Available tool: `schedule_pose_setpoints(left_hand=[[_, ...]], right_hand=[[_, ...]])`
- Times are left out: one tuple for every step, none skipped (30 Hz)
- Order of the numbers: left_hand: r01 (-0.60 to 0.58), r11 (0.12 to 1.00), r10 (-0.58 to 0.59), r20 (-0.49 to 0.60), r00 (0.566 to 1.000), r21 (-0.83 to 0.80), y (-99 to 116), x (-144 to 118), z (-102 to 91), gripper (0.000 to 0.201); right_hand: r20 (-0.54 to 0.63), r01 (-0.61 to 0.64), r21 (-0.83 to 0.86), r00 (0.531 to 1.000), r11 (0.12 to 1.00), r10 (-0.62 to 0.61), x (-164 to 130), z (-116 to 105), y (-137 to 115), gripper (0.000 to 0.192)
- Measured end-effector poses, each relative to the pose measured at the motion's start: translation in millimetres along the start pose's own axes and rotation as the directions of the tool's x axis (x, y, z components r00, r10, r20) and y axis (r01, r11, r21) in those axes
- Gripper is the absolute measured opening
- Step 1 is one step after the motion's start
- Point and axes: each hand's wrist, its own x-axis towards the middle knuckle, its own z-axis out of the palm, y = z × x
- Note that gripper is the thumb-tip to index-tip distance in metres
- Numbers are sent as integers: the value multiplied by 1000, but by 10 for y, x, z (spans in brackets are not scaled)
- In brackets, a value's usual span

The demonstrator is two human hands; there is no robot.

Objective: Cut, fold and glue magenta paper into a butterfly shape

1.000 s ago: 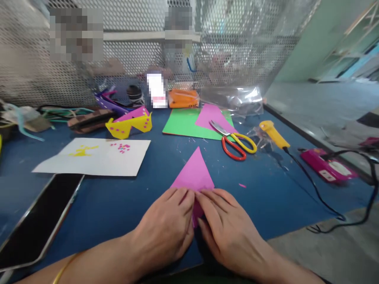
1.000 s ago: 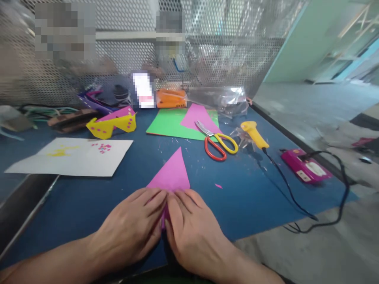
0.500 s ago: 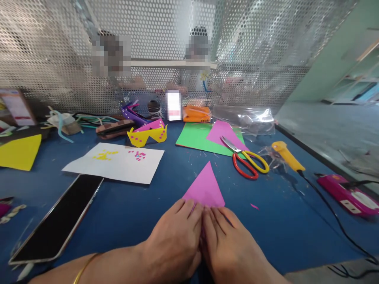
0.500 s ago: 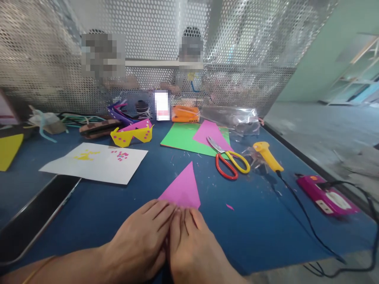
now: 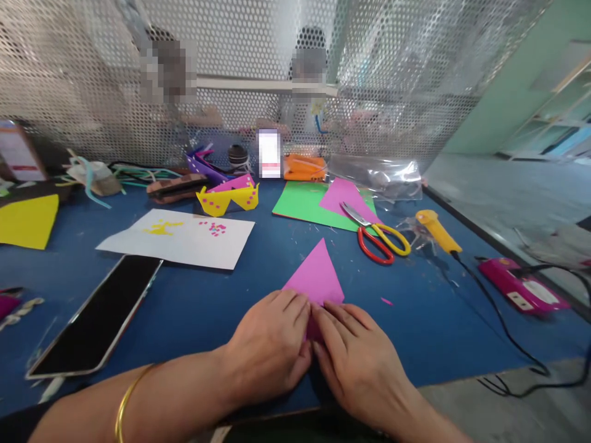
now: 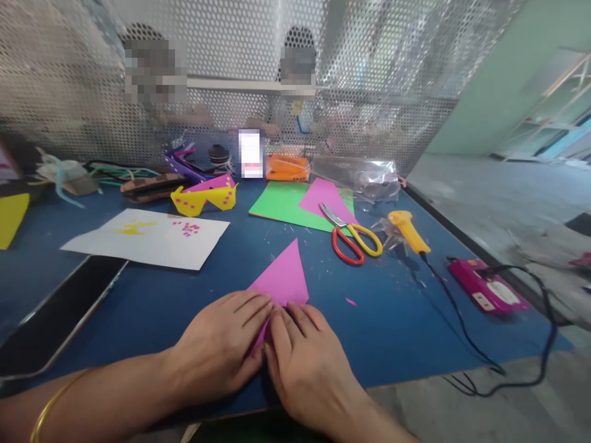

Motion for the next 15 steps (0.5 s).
schedule_pose_setpoints(left_hand=[[2, 1000, -2, -9, 1000, -6, -4, -5, 1, 32], [1, 1000, -1, -20, 1000, -9, -8, -9, 1, 32], [-3, 1000, 3, -33, 999, -8, -12, -11, 1, 33], [-8, 1000, 8, -48, 999, -2, -15, -11, 0, 34], [-15, 1000, 15, -60, 998, 6, -16, -9, 0, 35], [-23, 1000, 24, -71, 997, 16, -18, -6, -1, 35], [-31, 999, 33, -79, 996, 25, -18, -1, -2, 36], [-39, 999, 42, -83, 996, 34, -18, 5, -3, 36], [-45, 998, 48, -84, 995, 42, -17, 10, -4, 36], [-49, 998, 53, -86, 995, 48, -17, 15, -6, 36], [-51, 997, 56, -88, 995, 53, -17, 19, -8, 37], [-53, 997, 58, -92, 994, 58, -17, 22, -11, 37], [-53, 997, 59, -94, 994, 62, -17, 26, -15, 37], [-54, 996, 61, -95, 994, 65, -16, 29, -20, 38], [-55, 996, 62, -96, 993, 70, -15, 31, -25, 38]], right_hand=[[7, -1, -2, 1000, 1000, 1, 3, -6, -2, 31], [14, 0, -5, 1000, 1000, 0, 6, -12, -3, 31], [22, 0, -8, 1000, 1000, 0, 9, -18, -3, 31], [30, 1, -12, 1000, 1000, -1, 13, -24, -1, 31], [37, 3, -12, 999, 1000, -2, 16, -30, 2, 32], [41, 4, -11, 999, 1000, -3, 20, -36, 6, 32], [44, 3, -8, 999, 1000, -2, 24, -42, 10, 33], [47, 0, -4, 999, 1000, 0, 28, -47, 14, 33], [51, -2, -1, 999, 1000, 2, 31, -52, 17, 34], [54, -5, 1, 999, 1000, 5, 35, -55, 20, 34], [57, -9, 3, 998, 1000, 8, 38, -56, 21, 34], [61, -14, 4, 998, 1000, 13, 40, -54, 22, 34], [66, -19, 4, 998, 1000, 18, 42, -51, 21, 34], [71, -21, 3, 997, 1000, 21, 42, -45, 20, 34], [77, -21, -1, 997, 1000, 21, 41, -39, 17, 33]])
